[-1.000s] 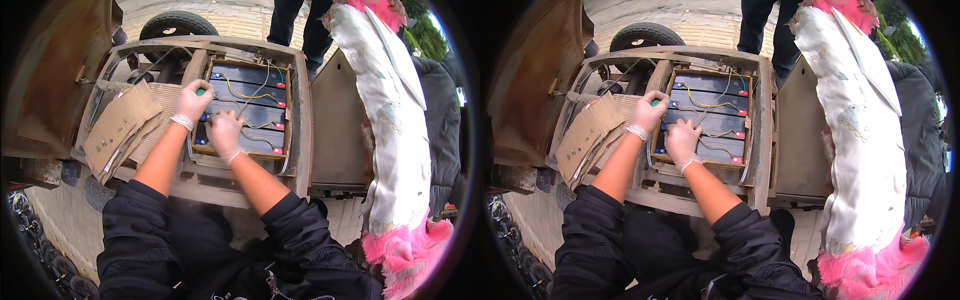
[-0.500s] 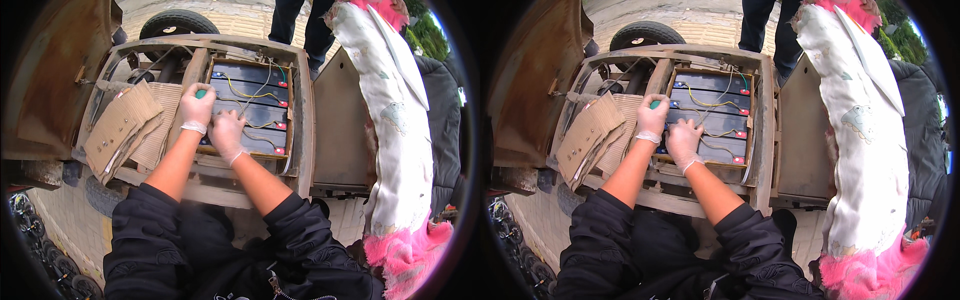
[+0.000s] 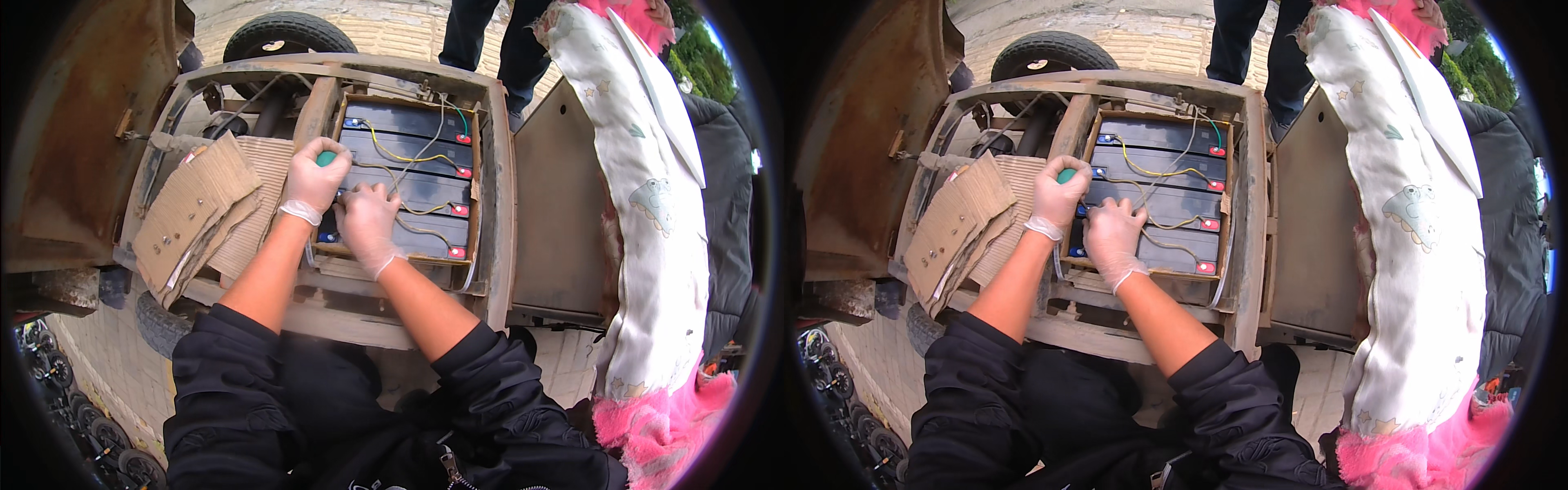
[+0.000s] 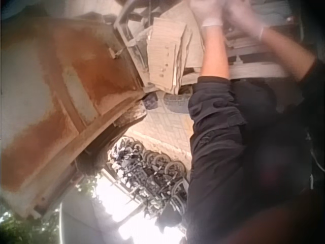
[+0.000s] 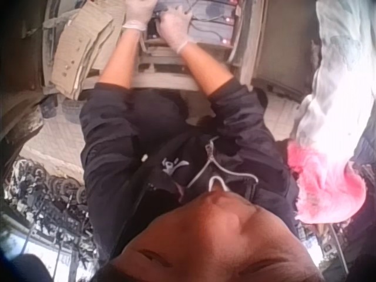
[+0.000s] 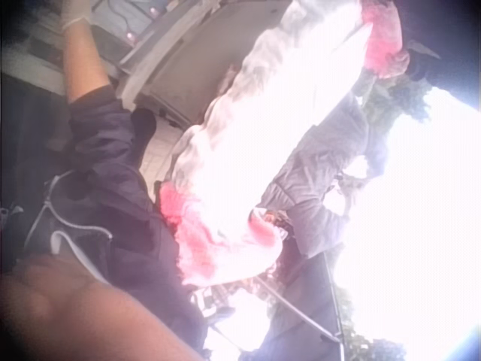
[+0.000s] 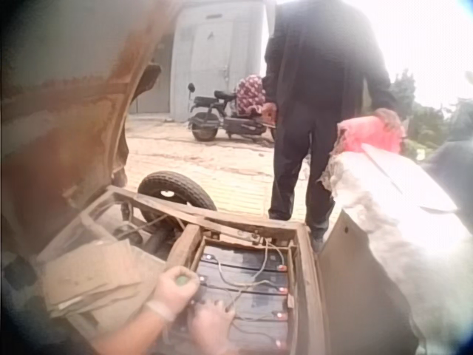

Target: The person uses a green-handled screwdriver to tighten connections on a vehicle battery pack, then places a corrugated cardboard sheet over the batteries and secures it with a bolt. Finally, the person closes the compartment lid.

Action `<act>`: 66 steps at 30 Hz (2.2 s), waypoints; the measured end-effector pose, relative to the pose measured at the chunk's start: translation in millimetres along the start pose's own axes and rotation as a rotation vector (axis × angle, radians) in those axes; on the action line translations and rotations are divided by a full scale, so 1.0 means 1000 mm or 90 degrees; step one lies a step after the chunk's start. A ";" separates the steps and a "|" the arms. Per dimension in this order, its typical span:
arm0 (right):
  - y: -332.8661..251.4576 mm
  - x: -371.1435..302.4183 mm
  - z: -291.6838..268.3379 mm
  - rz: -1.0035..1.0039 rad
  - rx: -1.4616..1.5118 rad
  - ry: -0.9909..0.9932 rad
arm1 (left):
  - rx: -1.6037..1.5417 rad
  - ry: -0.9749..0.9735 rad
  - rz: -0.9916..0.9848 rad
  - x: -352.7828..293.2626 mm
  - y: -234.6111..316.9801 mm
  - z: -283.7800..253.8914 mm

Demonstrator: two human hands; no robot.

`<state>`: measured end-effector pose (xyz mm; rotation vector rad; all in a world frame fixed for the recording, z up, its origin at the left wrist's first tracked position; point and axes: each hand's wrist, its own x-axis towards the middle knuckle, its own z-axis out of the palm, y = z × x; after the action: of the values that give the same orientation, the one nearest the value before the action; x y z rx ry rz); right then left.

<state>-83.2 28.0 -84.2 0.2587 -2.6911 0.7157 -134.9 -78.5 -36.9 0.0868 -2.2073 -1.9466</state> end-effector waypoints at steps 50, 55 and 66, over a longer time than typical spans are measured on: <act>0.050 -0.086 -0.114 -0.018 -0.072 0.015 | 0.322 0.083 0.070 -0.024 0.081 -0.005; 0.040 -0.080 -0.092 -0.045 -0.091 -0.132 | 0.303 0.099 0.050 -0.041 0.081 -0.004; 0.033 -0.088 -0.102 -0.042 -0.102 -0.204 | 0.150 0.103 0.053 -0.036 0.075 0.012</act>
<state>18.3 115.7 -49.2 0.4532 -3.0055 0.4676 -95.1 -51.0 31.7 0.1780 -2.2826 -1.5717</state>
